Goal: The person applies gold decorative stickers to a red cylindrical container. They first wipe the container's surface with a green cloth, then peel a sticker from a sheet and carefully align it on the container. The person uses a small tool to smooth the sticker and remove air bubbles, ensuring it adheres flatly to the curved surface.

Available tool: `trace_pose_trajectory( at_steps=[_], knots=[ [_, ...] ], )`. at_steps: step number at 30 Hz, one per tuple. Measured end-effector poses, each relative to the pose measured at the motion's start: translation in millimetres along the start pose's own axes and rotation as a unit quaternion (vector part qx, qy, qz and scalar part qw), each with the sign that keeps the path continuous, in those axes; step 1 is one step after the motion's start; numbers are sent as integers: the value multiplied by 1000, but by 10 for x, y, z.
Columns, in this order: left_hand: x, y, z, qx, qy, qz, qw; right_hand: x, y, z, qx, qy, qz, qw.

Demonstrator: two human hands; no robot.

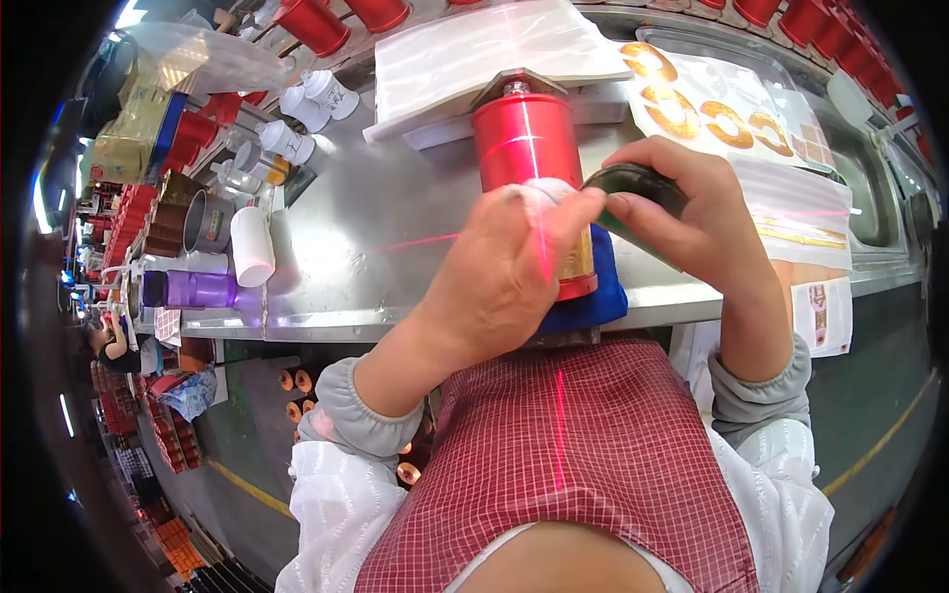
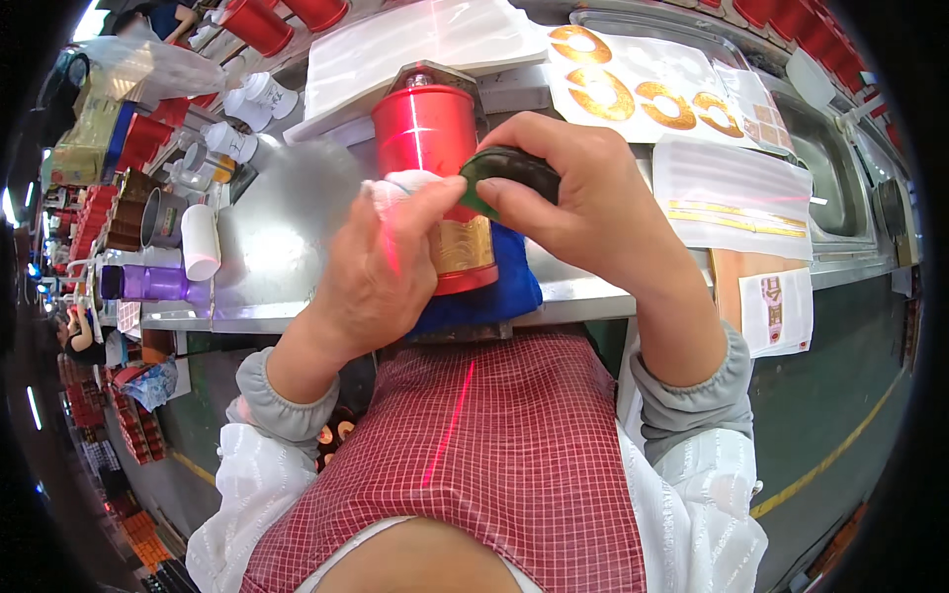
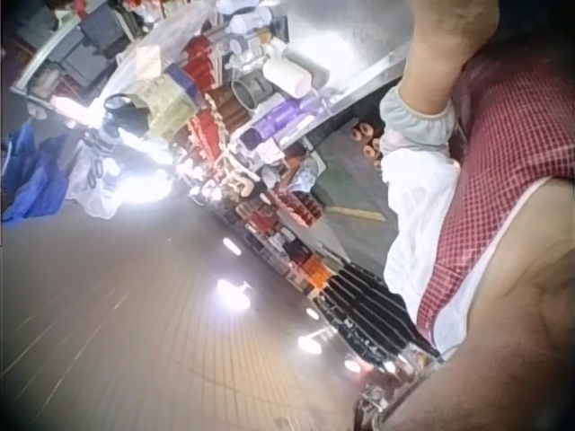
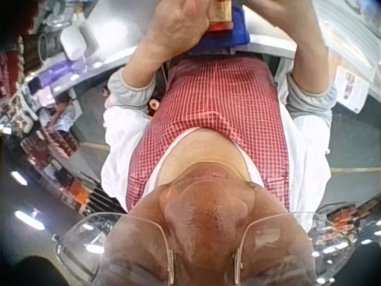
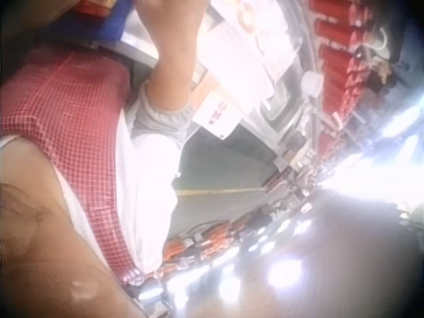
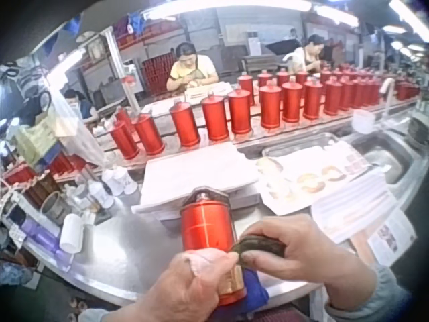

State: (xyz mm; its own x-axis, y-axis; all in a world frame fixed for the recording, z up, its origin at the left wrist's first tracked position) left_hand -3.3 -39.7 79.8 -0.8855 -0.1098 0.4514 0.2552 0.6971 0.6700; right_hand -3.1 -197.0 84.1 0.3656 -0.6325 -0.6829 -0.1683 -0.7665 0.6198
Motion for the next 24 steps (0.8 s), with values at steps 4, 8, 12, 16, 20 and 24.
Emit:
trace_pose_trajectory(
  at_steps=[4, 8, 12, 16, 20, 24],
  knots=[
    [31, -44, -30, -27, -11, -3, 1000, 49, -4, 100, -10, -33, -13, 999],
    [-33, 30, -50, -6, 47, 65, 997, 78, -27, 116, -13, -41, -48, 998],
    [-142, 139, 76, 42, 117, 72, 990, 50, -41, 76, -32, -28, -34, 999],
    [-129, 172, 76, 20, 129, 45, 990, 97, -18, 134, -27, -44, -42, 998],
    [-65, 157, -36, -59, 140, -31, 988, 132, -44, 199, -34, -78, -70, 994],
    [-86, 50, -94, -93, 141, -47, 985, 113, -55, 251, -41, -71, -74, 994]
  ],
)
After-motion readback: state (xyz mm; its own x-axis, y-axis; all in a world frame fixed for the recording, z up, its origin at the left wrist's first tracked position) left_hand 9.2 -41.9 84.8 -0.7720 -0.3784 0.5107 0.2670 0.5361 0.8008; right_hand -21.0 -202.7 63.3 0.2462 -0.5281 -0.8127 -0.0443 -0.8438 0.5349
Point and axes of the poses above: each hand's wrist, its own z-axis away from the middle knuckle, its own y-axis out of the back of the hand, x = y × z, the point moved 7 cm from there along -z, towards the middle knuckle, and after that the axes turned 13 degrees about z, right-handed, at the moved point
